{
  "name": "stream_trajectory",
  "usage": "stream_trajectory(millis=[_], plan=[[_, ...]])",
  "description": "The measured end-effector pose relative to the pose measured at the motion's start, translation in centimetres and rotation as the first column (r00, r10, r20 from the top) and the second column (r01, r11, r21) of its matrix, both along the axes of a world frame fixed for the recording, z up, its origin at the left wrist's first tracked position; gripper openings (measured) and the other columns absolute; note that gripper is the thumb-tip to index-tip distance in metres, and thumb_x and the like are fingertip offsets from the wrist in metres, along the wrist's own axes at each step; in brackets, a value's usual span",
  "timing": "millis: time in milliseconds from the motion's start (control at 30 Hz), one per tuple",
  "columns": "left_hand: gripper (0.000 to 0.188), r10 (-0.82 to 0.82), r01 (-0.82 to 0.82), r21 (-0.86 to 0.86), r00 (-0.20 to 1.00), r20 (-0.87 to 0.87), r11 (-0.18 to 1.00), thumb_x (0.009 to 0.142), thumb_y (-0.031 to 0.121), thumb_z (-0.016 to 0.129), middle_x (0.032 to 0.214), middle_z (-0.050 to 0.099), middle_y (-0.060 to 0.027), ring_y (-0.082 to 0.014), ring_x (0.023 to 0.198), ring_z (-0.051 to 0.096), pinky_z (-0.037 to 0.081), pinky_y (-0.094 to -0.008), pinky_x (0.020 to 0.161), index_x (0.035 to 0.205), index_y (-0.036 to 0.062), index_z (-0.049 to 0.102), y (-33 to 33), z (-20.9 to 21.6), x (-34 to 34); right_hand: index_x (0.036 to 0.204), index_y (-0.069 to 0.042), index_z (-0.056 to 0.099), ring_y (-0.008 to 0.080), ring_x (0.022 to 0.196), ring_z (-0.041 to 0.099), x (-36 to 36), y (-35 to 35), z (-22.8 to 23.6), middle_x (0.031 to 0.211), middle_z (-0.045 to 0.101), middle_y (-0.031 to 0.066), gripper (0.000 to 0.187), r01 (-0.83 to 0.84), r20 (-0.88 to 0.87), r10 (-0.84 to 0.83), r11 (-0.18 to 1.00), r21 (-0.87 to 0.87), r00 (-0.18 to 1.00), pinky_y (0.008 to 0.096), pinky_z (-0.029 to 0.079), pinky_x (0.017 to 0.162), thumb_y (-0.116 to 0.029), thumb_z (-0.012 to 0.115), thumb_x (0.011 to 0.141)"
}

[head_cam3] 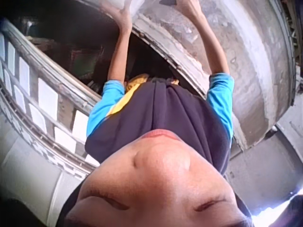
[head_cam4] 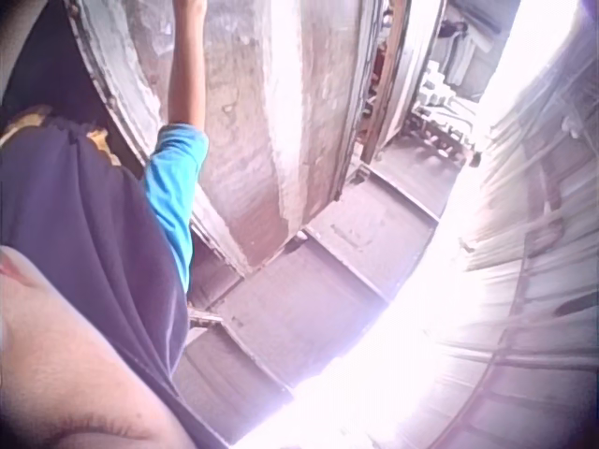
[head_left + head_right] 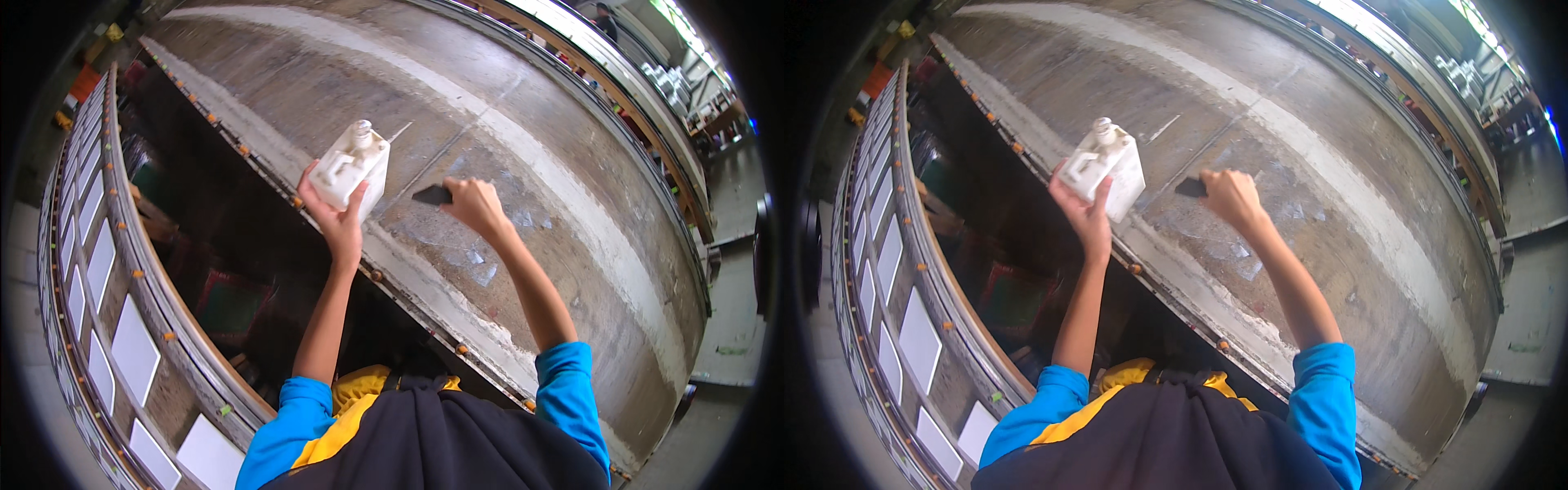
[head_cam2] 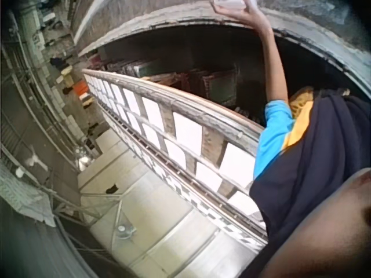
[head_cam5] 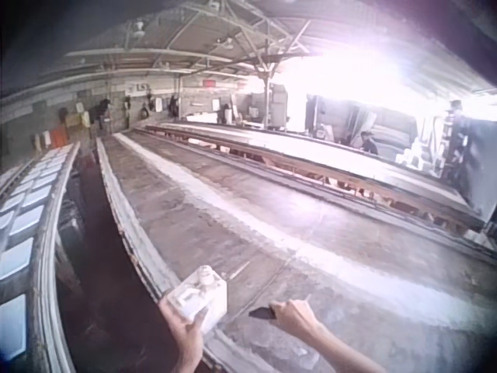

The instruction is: The person pours a white liquid from a plastic bottle onto a large, curved, metallic surface and spreads it using a black rectangular sponge. The person repeatedly applies the liquid and wipes the surface in a circular motion.

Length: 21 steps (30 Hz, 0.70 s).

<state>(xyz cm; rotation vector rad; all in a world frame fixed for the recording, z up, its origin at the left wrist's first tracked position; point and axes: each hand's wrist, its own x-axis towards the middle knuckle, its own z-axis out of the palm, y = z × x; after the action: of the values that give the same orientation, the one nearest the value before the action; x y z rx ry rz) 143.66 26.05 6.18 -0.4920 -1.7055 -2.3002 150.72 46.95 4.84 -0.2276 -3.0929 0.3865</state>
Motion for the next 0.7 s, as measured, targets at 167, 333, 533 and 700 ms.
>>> stream_trajectory(millis=[167,333,533,700], plan=[[0.072,0.048,-0.051,-0.049,0.997,-0.053,0.997,0.075,0.005,0.071,0.128,0.031,-0.0131,-0.0244,0.118,0.035,0.033,-0.037,0.099,0.131,0.006,0.025,-0.7,-2.5,-1.2,0.083,-0.005,0.059,0.0247,0.059,0.063,-4.7,-2.8,-0.8,0.065,0.061,0.0123,0.013,0.073,0.083,-0.071,0.997,-0.018,0.994,0.0375,0.053,0.058,-0.014,0.061,0.074],[0.073,0.001,-0.004,0.033,0.998,0.064,0.999,0.072,0.004,0.073,0.127,0.035,-0.0145,-0.0253,0.117,0.038,0.034,-0.039,0.099,0.128,0.0049,0.026,-2.1,-3.0,-1.5,0.073,-0.009,0.054,0.0227,0.063,0.058,5.1,-4.8,-1.4,0.064,0.057,0.0063,0.011,-0.313,-0.121,0.319,0.948,0.063,0.94,0.0357,0.048,0.064,-0.016,0.062,0.075],[0.073,-0.052,0.048,0.063,0.997,0.064,0.997,0.07,-0.004,0.072,0.124,0.033,-0.0127,-0.0234,0.116,0.039,0.036,-0.0366,0.098,0.127,0.0052,0.027,-2.7,-2.6,-1.9,0.07,-0.011,0.056,0.0159,0.054,0.056,6.1,-3.5,0.7,0.056,0.055,0.0016,0.009,-0.251,-0.018,0.251,0.967,0.037,0.968,0.0316,0.046,0.052,-0.012,0.065,0.071],[0.074,-0.061,0.059,0.025,0.997,0.052,0.998,0.069,-0.004,0.072,0.123,0.035,-0.0126,-0.0231,0.114,0.041,0.038,-0.0362,0.097,0.127,0.0049,0.027,-2.5,-2.7,-2.4,0.079,-0.009,0.055,0.0209,0.068,0.06,-4.7,-4.2,-0.6,0.067,0.059,0.0046,0.01,-0.33,0.005,0.333,0.932,0.152,0.943,0.0351,0.047,0.073,-0.017,0.06,0.076]])
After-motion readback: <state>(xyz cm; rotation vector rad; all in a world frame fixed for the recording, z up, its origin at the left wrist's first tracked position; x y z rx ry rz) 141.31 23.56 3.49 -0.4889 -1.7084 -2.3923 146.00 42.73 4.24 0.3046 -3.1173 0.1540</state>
